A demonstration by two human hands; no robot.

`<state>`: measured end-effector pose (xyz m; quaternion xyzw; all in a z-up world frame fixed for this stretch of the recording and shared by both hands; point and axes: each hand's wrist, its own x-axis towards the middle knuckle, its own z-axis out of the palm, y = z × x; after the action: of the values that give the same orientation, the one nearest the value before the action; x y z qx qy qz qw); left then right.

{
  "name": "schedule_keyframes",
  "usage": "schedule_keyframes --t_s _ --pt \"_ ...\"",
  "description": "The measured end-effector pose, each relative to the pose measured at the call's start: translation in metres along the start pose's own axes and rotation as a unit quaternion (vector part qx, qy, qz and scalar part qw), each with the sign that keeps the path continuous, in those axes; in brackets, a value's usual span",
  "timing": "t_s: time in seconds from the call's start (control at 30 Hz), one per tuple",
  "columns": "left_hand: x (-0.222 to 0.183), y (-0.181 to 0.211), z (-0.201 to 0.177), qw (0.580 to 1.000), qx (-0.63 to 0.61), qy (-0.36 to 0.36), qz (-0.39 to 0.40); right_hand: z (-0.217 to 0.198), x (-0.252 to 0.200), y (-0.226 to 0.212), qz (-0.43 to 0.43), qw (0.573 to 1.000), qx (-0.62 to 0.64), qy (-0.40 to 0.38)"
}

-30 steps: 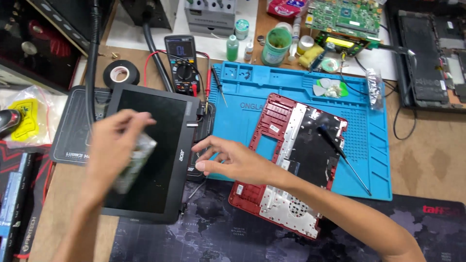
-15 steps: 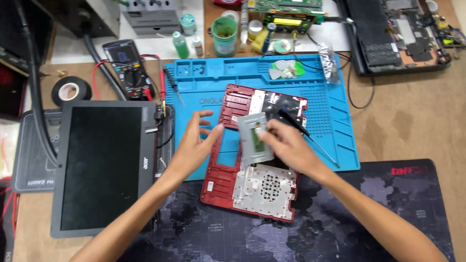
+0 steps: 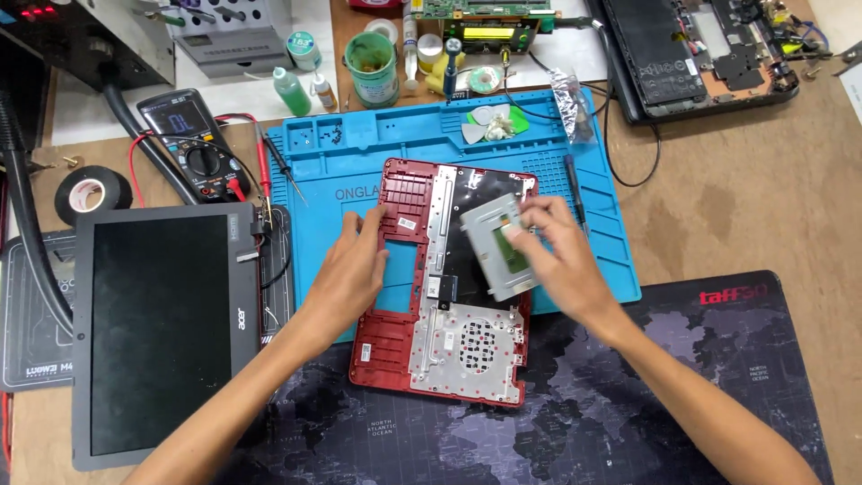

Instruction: Disassembling a laptop screen assembly by removing screws and prying off the bezel using specialized tools.

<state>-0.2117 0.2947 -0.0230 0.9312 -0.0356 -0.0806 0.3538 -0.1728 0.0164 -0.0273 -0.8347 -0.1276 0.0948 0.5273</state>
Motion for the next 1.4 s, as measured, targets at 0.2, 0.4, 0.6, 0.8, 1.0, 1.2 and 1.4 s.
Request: schedule_keyframes --t_s 0.2,0.4,0.6,0.8,1.0,1.2,1.4 --pt "0.0 0.003 0.006 0.997 0.072 0.003 0.018 0.016 0.0 -0.012 0.065 0.995 -0.062 -0.05" --pt "0.007 0.006 0.0 1.0 0.011 0.011 -0.012 -0.001 -0.011 -0.027 0.024 0.967 -0.252 0.004" --pt "0.005 -0.022 -0.001 0.975 -0.206 -0.036 -0.076 -0.015 -0.025 -0.05 0.142 0.968 -0.196 -0.07" --pt "-0.026 0.014 0.0 0.854 -0.487 -0.064 -0.172 -0.015 -0.033 -0.021 0.145 0.984 -0.071 -0.072" --pt "-0.033 -0.019 0.035 0.768 -0.612 0.015 -0.188 -0.026 -0.025 0.008 0.166 0.981 0.055 -0.089" --pt "-0.019 0.08 -0.001 0.723 -0.629 0.124 -0.257 -0.067 0.012 -0.062 0.14 0.982 -0.003 -0.124" --pt "0.016 0.124 -0.009 0.682 -0.675 0.184 -0.213 -0.126 0.071 -0.096 0.037 0.992 0.0 -0.119"
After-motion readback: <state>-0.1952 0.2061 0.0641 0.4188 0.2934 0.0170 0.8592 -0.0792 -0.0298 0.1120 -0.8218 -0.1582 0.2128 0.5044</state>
